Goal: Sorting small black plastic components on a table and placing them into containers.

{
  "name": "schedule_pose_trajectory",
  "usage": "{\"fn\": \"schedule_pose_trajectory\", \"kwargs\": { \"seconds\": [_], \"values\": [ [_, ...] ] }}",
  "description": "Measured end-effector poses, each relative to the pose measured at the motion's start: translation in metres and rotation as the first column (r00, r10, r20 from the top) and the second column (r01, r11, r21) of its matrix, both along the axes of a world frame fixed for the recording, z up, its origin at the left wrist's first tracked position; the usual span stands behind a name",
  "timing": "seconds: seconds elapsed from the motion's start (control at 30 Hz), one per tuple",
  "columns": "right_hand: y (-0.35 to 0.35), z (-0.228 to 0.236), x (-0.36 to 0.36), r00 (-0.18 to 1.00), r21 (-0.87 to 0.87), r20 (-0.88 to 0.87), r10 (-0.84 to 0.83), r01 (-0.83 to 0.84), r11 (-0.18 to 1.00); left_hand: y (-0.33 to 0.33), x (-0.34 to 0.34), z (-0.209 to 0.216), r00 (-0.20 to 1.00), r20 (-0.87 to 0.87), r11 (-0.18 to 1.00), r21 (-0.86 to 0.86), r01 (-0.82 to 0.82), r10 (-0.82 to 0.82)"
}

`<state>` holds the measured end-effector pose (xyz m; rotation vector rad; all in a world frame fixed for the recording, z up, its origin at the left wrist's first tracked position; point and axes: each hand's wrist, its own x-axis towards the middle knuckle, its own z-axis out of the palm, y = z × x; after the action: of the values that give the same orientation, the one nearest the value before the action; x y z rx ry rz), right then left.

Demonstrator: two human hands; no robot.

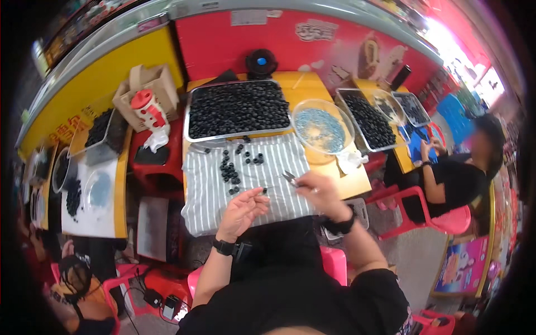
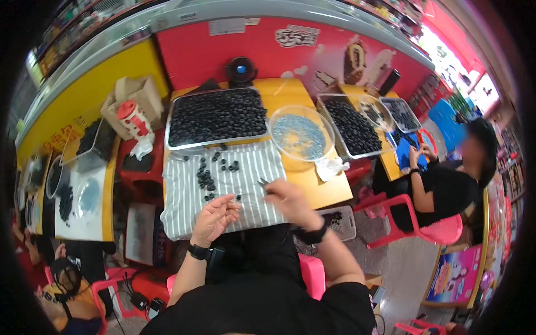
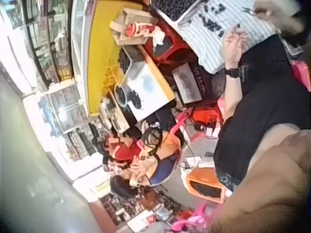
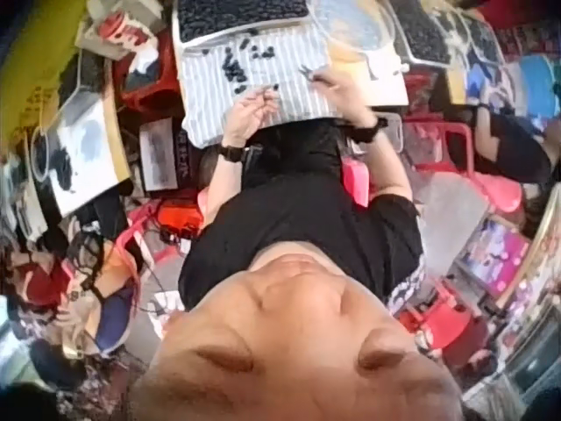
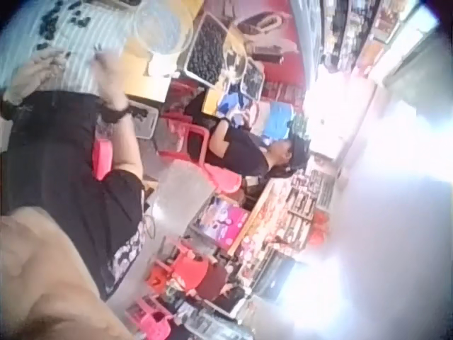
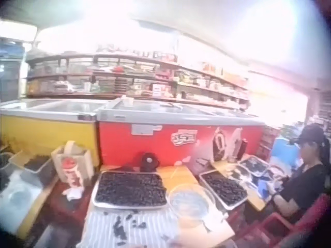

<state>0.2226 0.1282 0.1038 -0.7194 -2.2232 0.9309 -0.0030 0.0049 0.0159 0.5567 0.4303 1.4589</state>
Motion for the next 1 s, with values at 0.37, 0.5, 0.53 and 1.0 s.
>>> {"fn": "schedule_pose_trajectory", "kwargs": {
  "seconds": [0.37,0.5,0.53,1.0],
  "values": [
    [0.174,0.013,0.134,0.773,0.402,-0.035,-0.634,0.592,0.699,0.001,0.002,-0.009,1.000,0.016,1.000,-0.016,0.012,-0.012],
    [0.139,0.005,0.057,0.937,0.272,0.029,-0.347,0.327,0.905,-0.001,0.000,-0.009,0.999,0.033,1.000,-0.020,0.017,-0.016],
    [0.129,0.001,0.035,0.950,0.212,0.095,-0.298,0.273,0.939,0.001,-0.001,-0.009,0.999,0.027,0.999,-0.020,0.025,-0.024],
    [0.142,-0.009,-0.206,0.953,0.348,0.209,0.220,-0.283,0.894,0.001,-0.002,-0.012,0.993,0.085,0.996,0.014,0.083,-0.084]
  ]
}}
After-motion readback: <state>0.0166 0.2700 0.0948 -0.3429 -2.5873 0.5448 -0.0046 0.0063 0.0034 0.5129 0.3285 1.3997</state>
